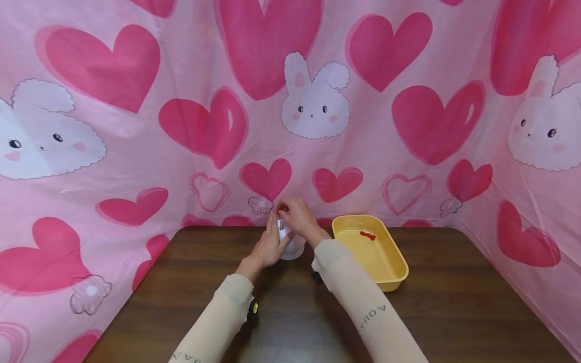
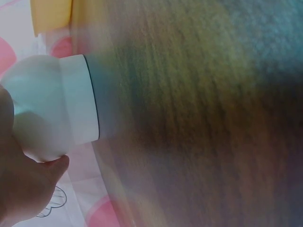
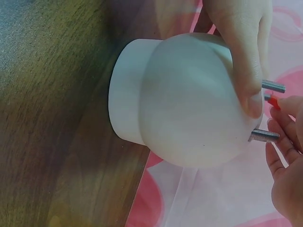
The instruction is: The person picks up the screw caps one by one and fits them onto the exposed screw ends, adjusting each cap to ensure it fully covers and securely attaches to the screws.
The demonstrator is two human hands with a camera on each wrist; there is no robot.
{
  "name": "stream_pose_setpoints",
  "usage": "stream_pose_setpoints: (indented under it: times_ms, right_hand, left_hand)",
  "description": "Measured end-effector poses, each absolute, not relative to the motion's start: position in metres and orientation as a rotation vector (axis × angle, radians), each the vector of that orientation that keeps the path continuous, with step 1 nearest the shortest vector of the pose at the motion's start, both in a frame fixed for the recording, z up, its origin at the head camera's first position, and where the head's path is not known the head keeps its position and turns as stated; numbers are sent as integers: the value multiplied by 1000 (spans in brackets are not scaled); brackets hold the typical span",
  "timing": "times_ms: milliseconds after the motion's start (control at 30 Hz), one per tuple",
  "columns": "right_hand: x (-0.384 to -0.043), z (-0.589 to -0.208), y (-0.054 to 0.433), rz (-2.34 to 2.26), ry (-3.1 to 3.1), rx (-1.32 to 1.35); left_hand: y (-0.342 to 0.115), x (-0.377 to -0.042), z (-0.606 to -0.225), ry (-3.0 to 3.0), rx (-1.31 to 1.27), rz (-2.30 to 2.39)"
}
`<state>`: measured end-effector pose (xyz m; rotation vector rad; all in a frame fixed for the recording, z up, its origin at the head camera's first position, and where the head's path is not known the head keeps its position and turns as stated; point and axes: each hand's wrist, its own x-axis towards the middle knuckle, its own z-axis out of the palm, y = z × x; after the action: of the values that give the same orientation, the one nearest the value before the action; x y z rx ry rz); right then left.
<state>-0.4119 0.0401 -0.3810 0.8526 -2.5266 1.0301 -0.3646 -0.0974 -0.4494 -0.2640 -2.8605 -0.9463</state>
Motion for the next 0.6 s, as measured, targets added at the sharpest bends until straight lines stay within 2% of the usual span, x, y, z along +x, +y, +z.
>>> stream_pose_setpoints:
  times_ms: [600]
  right_hand:
    - [-413,-382,40,953,-2556,943]
  left_hand:
    - [-99,-367,-453,-2836,-301,-941]
